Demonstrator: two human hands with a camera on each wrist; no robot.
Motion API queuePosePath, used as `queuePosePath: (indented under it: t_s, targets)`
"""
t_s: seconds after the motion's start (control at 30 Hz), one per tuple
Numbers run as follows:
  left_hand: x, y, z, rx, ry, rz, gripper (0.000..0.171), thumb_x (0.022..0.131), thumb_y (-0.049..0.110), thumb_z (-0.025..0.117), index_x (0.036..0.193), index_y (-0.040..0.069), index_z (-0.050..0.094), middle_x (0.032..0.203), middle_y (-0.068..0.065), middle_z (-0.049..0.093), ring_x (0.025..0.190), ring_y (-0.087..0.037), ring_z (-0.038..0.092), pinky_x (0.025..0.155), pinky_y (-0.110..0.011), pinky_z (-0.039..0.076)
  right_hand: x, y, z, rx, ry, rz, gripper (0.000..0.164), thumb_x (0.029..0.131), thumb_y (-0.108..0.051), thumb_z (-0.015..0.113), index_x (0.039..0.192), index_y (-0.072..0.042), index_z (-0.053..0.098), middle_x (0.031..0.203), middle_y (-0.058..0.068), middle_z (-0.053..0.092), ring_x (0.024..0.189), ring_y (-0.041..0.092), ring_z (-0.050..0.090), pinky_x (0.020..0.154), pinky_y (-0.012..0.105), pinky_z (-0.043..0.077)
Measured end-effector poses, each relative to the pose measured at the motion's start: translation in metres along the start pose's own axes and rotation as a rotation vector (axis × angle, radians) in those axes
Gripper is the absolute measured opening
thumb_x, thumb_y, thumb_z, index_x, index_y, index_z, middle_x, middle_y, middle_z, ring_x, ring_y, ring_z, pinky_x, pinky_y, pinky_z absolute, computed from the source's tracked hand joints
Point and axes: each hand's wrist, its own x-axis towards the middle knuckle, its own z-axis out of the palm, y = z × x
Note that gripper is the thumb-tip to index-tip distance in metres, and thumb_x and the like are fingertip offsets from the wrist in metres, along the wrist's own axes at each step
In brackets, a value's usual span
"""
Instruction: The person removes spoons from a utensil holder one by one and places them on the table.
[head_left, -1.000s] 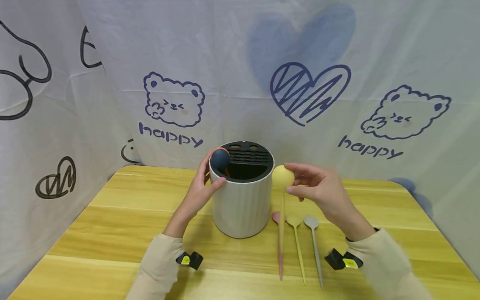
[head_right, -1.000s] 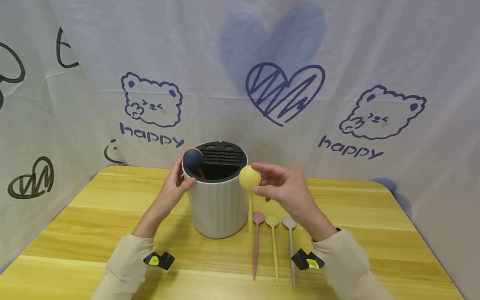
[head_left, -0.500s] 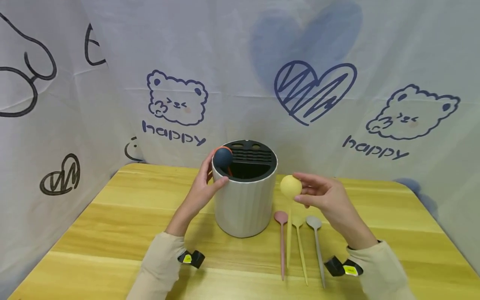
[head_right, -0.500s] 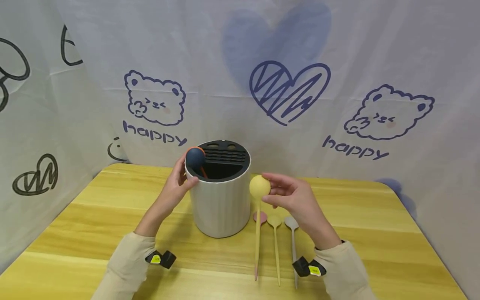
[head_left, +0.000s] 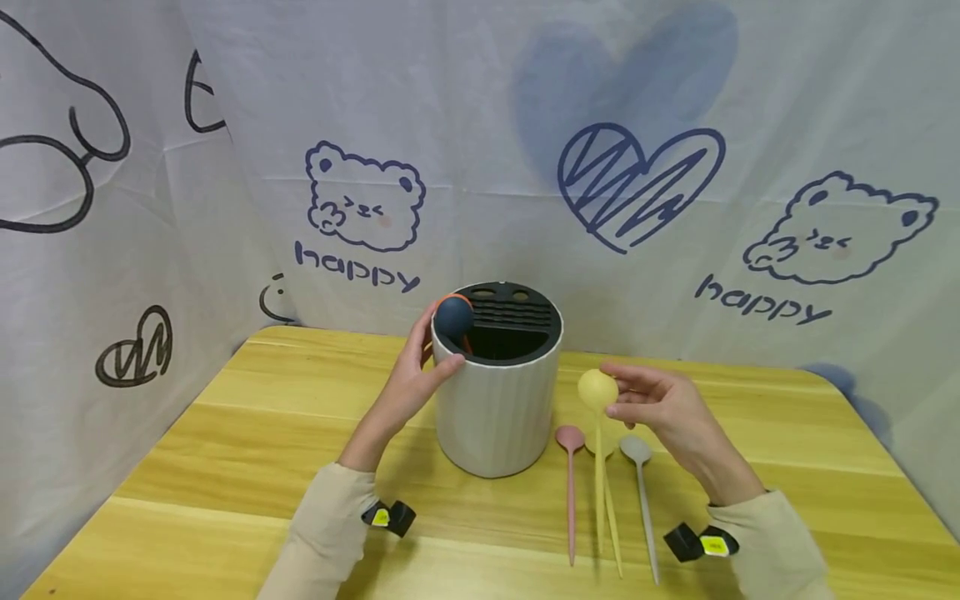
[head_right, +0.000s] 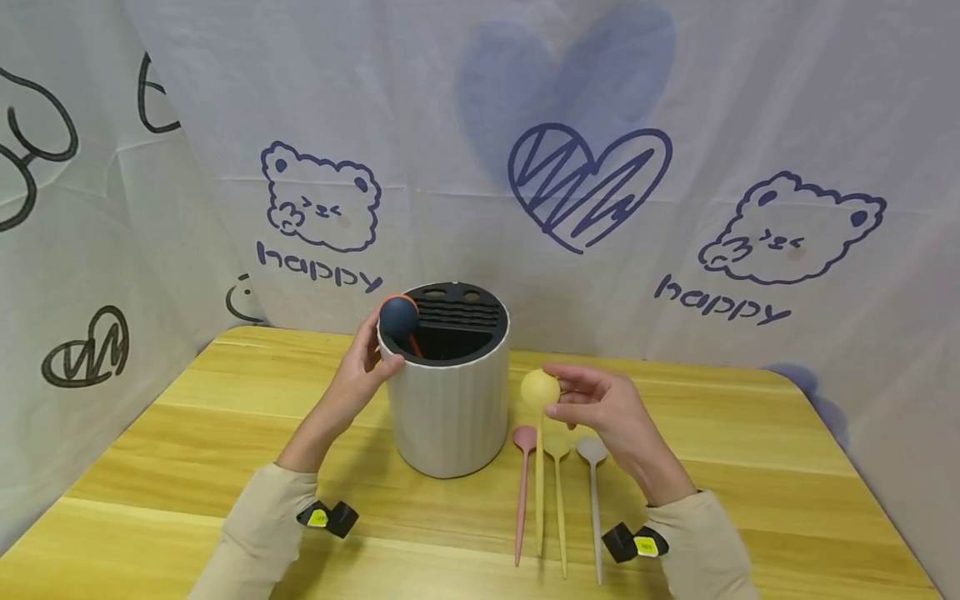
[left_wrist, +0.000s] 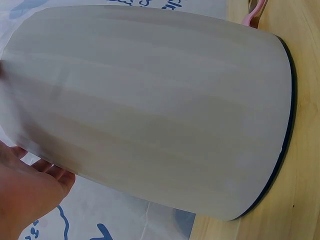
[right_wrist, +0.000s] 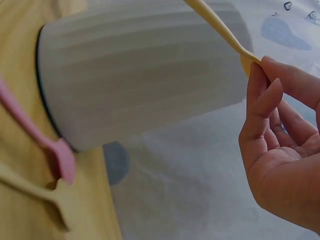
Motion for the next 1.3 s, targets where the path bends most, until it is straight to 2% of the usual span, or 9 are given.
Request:
queuePosePath:
  t_s: [0.2, 0.4, 0.63, 0.93, 1.17, 1.3]
  targets:
    - [0.001, 0.000, -0.001, 0.002, 0.001, 0.005, 0.092, 0.086, 0.048, 0.065, 0.155, 0.014, 0.016, 0.158, -0.010, 0.018, 0.142, -0.028, 0.022, 0.114, -0.048, 0.020, 0.001, 0.011, -0.008, -0.058, -0.029, 0.080, 0.054, 0.081, 0.001, 0.073, 0.130, 0.011, 0.053, 0.099, 0.001, 0.062, 0.084, 0.012, 0.062, 0.068, 0.023, 0.053]
    - [0.000, 0.001, -0.002, 0.003, 0.005, 0.009, 0.098, 0.082, 0.058, 0.066, 0.155, 0.015, 0.017, 0.158, -0.010, 0.018, 0.143, -0.028, 0.021, 0.114, -0.049, 0.020, 0.003, 0.020, -0.017, -0.060, -0.077, 0.108, 0.057, 0.081, 0.001, 0.072, 0.132, 0.013, 0.048, 0.103, 0.003, 0.062, 0.088, 0.014, 0.061, 0.069, 0.024, 0.053]
    - [0.001, -0.001, -0.002, 0.008, 0.004, 0.004, 0.095, 0.084, 0.054, 0.066, 0.155, 0.015, 0.017, 0.158, -0.009, 0.019, 0.143, -0.027, 0.022, 0.114, -0.048, 0.021, -0.001, 0.029, -0.032, -0.070, -0.091, 0.140, 0.057, 0.084, -0.002, 0.070, 0.134, 0.012, 0.047, 0.110, 0.006, 0.059, 0.093, 0.016, 0.058, 0.075, 0.027, 0.052]
    - [0.000, 0.000, -0.001, 0.017, 0.000, 0.008, 0.099, 0.082, 0.060, 0.066, 0.155, 0.014, 0.017, 0.158, -0.010, 0.019, 0.143, -0.029, 0.022, 0.114, -0.049, 0.021, -0.005, 0.038, -0.048, -0.118, -0.116, 0.165, 0.057, 0.088, -0.008, 0.068, 0.137, 0.009, 0.045, 0.137, 0.023, 0.046, 0.112, 0.015, 0.051, 0.089, 0.026, 0.047]
    - [-0.001, -0.001, 0.000, 0.011, -0.007, -0.005, 0.102, 0.080, 0.064, 0.065, 0.155, 0.016, 0.017, 0.158, -0.008, 0.019, 0.143, -0.027, 0.022, 0.114, -0.049, 0.021, -0.010, 0.045, -0.058, -0.112, -0.085, 0.207, 0.058, 0.088, -0.010, 0.069, 0.138, 0.009, 0.045, 0.137, 0.023, 0.046, 0.110, 0.011, 0.053, 0.089, 0.024, 0.046]
    - [-0.002, 0.001, -0.001, 0.008, -0.004, -0.002, 0.098, 0.082, 0.058, 0.066, 0.155, 0.015, 0.017, 0.158, -0.009, 0.019, 0.143, -0.028, 0.021, 0.114, -0.050, 0.021, -0.013, 0.047, -0.063, -0.126, -0.082, 0.219, 0.059, 0.088, -0.011, 0.069, 0.138, 0.009, 0.044, 0.140, 0.026, 0.043, 0.110, 0.008, 0.052, 0.089, 0.025, 0.047]
